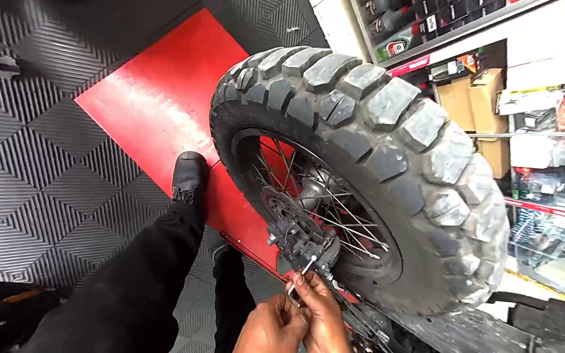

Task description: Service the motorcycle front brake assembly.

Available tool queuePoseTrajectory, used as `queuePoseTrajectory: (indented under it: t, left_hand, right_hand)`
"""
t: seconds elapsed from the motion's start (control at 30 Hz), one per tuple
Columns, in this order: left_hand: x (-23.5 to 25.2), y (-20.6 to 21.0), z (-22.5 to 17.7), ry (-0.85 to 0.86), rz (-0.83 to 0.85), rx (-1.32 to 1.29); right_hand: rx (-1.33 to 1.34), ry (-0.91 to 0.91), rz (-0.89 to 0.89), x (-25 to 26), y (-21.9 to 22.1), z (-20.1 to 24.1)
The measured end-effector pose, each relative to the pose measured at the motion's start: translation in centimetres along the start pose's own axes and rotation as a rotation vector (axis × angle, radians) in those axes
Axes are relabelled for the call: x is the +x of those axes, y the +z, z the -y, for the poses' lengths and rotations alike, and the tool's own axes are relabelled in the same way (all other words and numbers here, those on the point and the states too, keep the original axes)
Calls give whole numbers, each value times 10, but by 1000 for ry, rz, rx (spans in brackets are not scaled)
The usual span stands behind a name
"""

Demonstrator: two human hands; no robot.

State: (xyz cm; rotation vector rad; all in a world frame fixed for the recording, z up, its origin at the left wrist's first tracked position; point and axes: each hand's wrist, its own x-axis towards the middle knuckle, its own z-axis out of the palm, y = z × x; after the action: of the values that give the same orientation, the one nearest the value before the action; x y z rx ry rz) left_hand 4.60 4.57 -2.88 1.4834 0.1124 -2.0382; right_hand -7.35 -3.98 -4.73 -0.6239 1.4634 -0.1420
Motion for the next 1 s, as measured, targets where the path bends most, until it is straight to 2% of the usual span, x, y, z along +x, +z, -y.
queuePoseTrajectory:
  t: [0.07, 0.13, 0.33, 0.47, 0.57, 0.7, 0.77, 0.87, 0.93, 1.0]
  left_hand:
    - [-1, -2, 1, 14, -57, 202]
    - [1, -7, 2, 33, -117, 278]
    - [18, -18, 17, 137, -295, -14]
    - [27, -13, 30, 193, -389, 112]
    - [26, -8, 34, 171, -355, 84]
    - [21, -2, 35, 173, -325, 63]
    - [18, 4, 37, 191, -232, 101]
    - [13, 17, 39, 320, -135, -120]
    - [12, 18, 37, 426, -191, -272]
    - [13, 16, 36, 476, -313, -151]
  right_hand:
    - [26, 14, -22, -1, 2, -2]
    - [33, 0, -48, -1, 6, -2]
    - [-37, -42, -109, -5, 12, 0]
    - [-43, -42, 10, -13, 8, 7]
    - [-82, -53, 52, -12, 0, 8]
    - [-70, -36, 18, -6, -2, 5]
    - [-66, -41, 24, -3, -5, 1]
    - [-53, -38, 24, 0, -3, -4]
    - [1, -36, 7, 2, 2, -5]
    - [46, -36, -16, 3, 3, -7]
